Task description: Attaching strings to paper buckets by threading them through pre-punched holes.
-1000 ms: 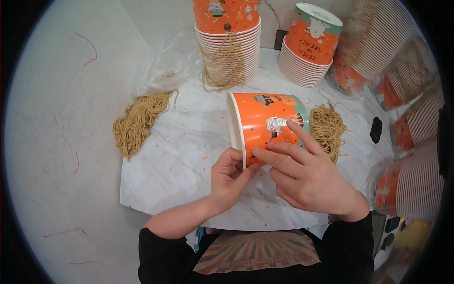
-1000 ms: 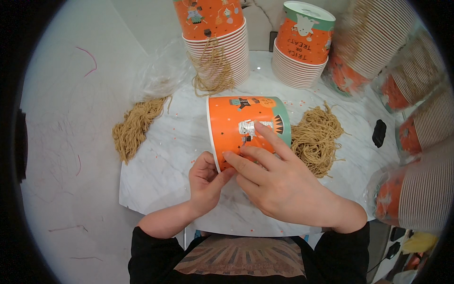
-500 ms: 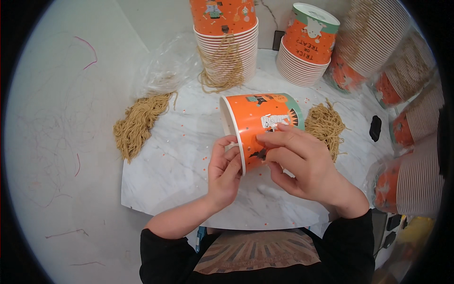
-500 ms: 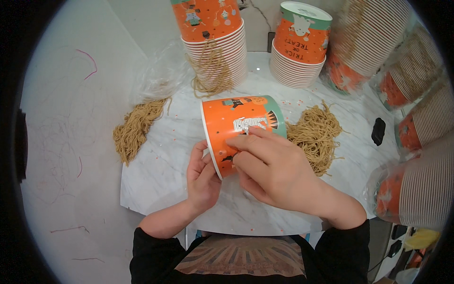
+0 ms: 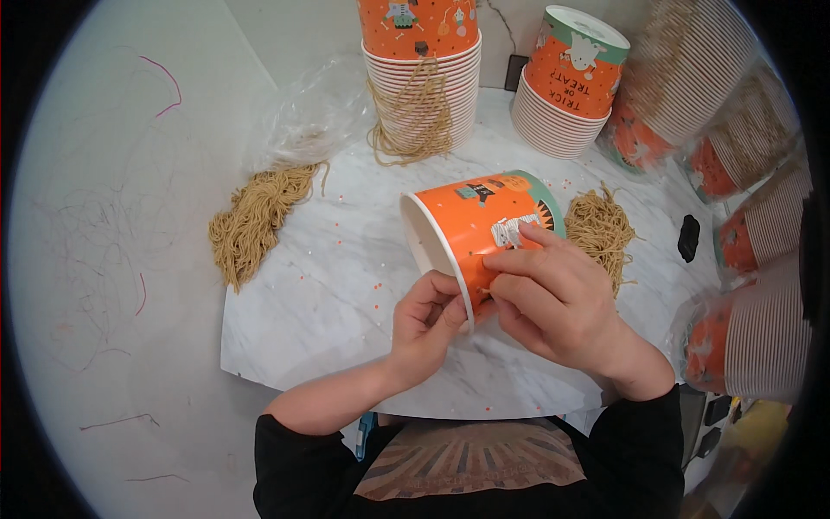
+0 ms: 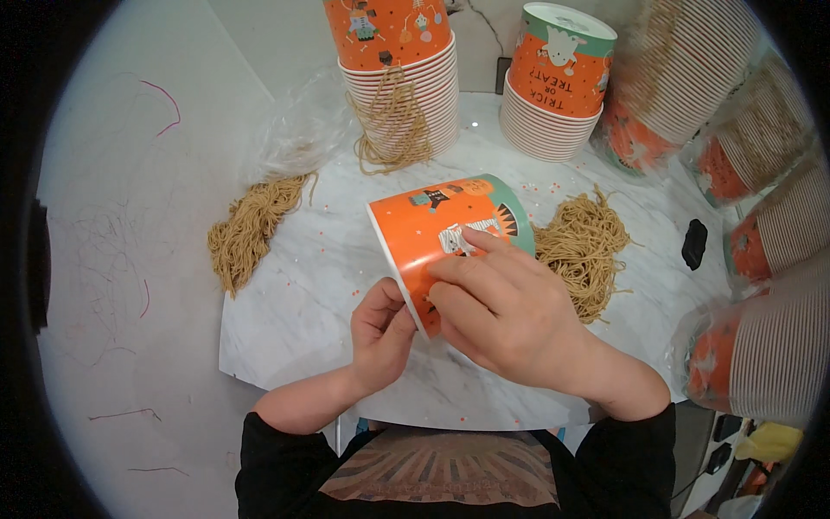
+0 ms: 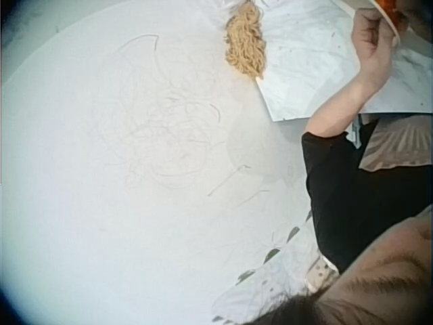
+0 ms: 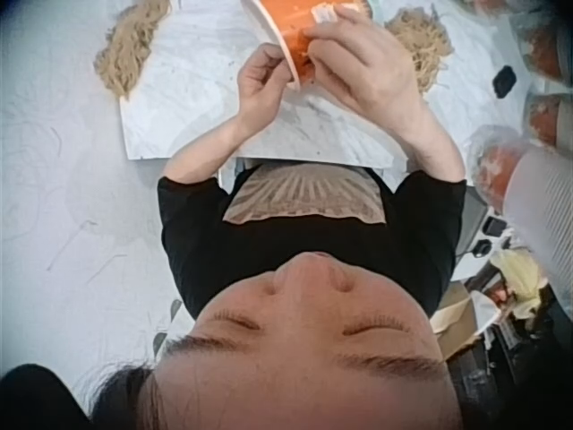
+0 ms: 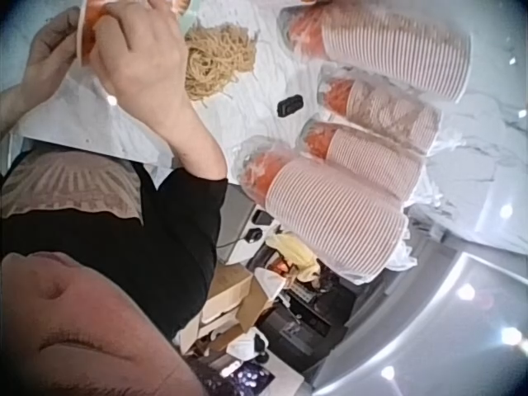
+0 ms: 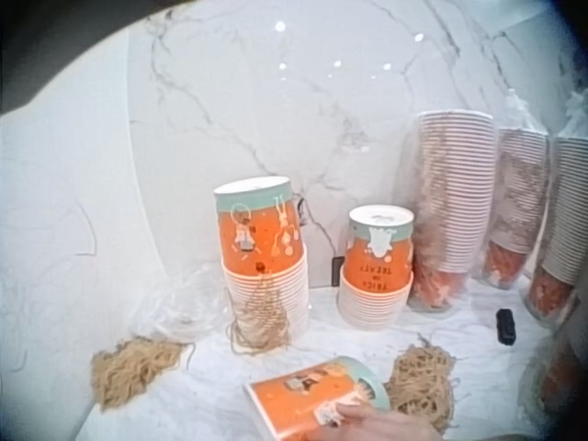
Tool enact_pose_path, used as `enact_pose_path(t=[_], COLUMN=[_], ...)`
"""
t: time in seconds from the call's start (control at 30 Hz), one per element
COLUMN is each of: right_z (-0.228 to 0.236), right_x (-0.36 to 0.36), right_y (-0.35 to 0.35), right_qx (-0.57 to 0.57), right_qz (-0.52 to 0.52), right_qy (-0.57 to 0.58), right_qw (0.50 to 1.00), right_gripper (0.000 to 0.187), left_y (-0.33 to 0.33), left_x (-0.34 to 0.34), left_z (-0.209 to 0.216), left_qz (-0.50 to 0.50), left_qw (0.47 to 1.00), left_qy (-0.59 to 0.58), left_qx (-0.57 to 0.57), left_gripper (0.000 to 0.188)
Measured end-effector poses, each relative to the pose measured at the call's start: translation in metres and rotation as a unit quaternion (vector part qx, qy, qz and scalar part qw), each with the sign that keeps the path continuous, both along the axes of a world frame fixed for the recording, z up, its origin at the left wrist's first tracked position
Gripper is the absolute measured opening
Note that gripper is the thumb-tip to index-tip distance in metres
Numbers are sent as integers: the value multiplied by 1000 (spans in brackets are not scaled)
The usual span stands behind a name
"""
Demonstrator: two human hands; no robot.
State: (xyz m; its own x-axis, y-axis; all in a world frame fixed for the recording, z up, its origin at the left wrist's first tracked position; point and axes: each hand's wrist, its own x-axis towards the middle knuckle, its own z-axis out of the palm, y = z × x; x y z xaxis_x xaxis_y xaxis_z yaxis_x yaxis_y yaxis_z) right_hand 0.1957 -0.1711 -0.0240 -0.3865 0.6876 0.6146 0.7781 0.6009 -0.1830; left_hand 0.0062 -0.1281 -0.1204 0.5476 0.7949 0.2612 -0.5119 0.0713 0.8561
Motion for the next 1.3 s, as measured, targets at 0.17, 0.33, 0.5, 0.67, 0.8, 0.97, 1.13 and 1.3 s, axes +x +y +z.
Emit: enact_pose_path(t=[0.17,0.33,0.5,0.67,0.8,0.97,1.13,1.3], right_z=[0,0,-3,-4,-4,-6,-6,-8], right_x=[-2,-2,-4,-4,-5,-6,-7,-8], right_y=[-1,-1,1,1,2,1,1,0], right_qx=[12,13,26,32,37,47,56,67], right_qz=[1,-2,-7,-8,-8,-15,-22,-23], right_qy=[-18,-20,-18,-17,-16,-18,-39,-42], right_qw=[1000,1000,999,999,999,999,997,997], right_gripper=[34,33,31,31,30,26,23,21], left_y=[8,8,2,5,9,6,8,8], left_x=[-7,-7,3,-2,-7,-5,-6,-5], left_z=[-14,-10,14,9,-7,-5,-10,-11], left_qz=[-35,-55,18,-16,-62,-28,-36,-47], left_qw=[997,983,989,986,986,997,998,997], left_qy=[-52,-76,5,-28,-89,-44,-41,-55], left_qx=[-46,-159,-147,-164,-126,-65,-34,-37], left_gripper=[9,8,14,16,17,22,26,25])
